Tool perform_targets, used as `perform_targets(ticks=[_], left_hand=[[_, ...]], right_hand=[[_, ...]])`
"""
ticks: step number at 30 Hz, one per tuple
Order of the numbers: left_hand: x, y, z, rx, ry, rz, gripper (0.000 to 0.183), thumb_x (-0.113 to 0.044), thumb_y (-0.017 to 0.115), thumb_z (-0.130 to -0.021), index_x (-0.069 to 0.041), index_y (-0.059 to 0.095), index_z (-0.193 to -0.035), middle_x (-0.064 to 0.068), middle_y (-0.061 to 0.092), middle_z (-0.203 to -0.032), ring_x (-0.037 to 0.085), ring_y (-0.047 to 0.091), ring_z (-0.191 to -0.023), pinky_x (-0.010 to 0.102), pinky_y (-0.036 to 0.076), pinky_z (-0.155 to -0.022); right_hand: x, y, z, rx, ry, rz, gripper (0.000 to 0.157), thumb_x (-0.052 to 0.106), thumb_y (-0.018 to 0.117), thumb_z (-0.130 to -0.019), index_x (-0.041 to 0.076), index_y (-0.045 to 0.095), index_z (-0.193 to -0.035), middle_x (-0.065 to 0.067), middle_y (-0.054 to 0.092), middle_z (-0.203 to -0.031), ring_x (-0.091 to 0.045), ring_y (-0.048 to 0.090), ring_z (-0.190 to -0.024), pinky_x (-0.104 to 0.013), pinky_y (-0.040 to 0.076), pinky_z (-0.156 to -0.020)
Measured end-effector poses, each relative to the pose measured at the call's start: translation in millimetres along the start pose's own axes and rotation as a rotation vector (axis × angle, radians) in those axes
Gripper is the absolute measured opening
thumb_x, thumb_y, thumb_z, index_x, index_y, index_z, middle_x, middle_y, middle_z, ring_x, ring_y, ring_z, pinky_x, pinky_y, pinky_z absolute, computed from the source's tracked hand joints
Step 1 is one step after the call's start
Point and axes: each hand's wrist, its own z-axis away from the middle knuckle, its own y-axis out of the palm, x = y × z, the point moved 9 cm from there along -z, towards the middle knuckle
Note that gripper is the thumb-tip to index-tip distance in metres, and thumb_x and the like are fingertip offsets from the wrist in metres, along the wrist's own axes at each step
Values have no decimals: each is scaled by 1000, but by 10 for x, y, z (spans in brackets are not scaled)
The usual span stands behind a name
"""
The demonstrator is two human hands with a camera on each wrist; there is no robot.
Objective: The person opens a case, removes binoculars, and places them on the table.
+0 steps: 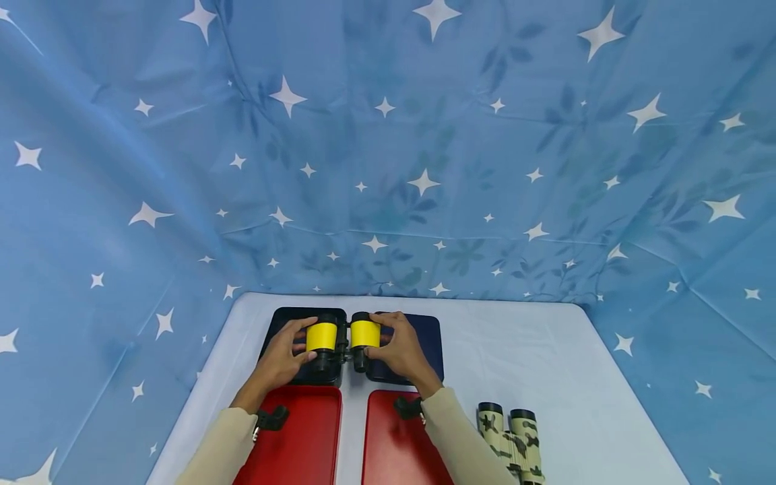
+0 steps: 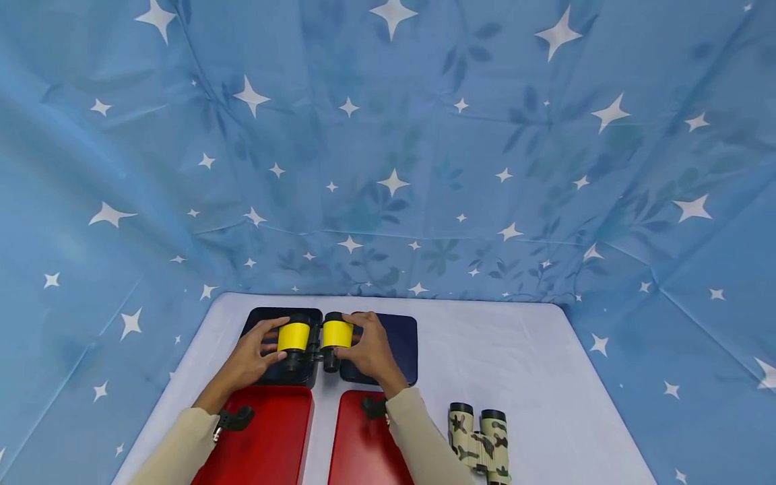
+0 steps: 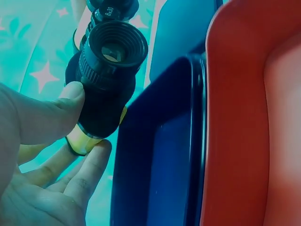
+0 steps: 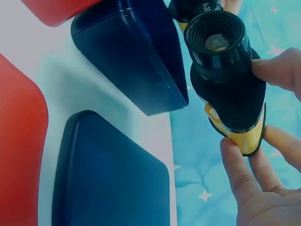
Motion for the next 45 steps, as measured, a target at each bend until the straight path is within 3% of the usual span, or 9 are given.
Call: perform_targets(ticks=[7,19,24,35,45], left_hand=[[-86,197,-44,3,4,53,73,3,78,-92,-12,49,-157,17,48,-157,43,61,-135,49,58,-104],[-305,560,-132,2,58,105,73,2,80,-91,-12,51,-156,12,49,-157,39,60,-135,51,57,-106],[-405,682,-171,10,90,108,72,2,80,-91,-10,52,-156,13,49,-157,39,61,-133,51,57,-106],[-607,935,-257,29,127,85,71,0,80,-92,-11,51,-156,11,51,-154,35,62,-133,48,58,-105],[-785,1125,-302,51,168,89,71,0,79,-93,-9,49,-157,13,52,-152,34,61,-129,52,57,-106]], right_hand=[[-123,-203,117,-54,41,-44,68,6,90,-82,11,66,-146,-16,55,-140,-39,63,-131,-46,57,-104],[-261,-576,318,-116,56,-48,70,3,90,-82,11,64,-147,-16,54,-140,-42,62,-133,-48,56,-105],[-311,-718,381,-138,49,-20,70,5,90,-82,10,65,-146,-18,54,-142,-43,60,-133,-51,55,-106],[-453,-994,541,-177,115,-21,71,5,91,-81,16,66,-146,-13,53,-145,-37,58,-132,-47,53,-110],[-524,-1195,638,-209,145,-7,73,3,90,-81,15,64,-148,-11,53,-147,-36,57,-137,-44,54,-109]])
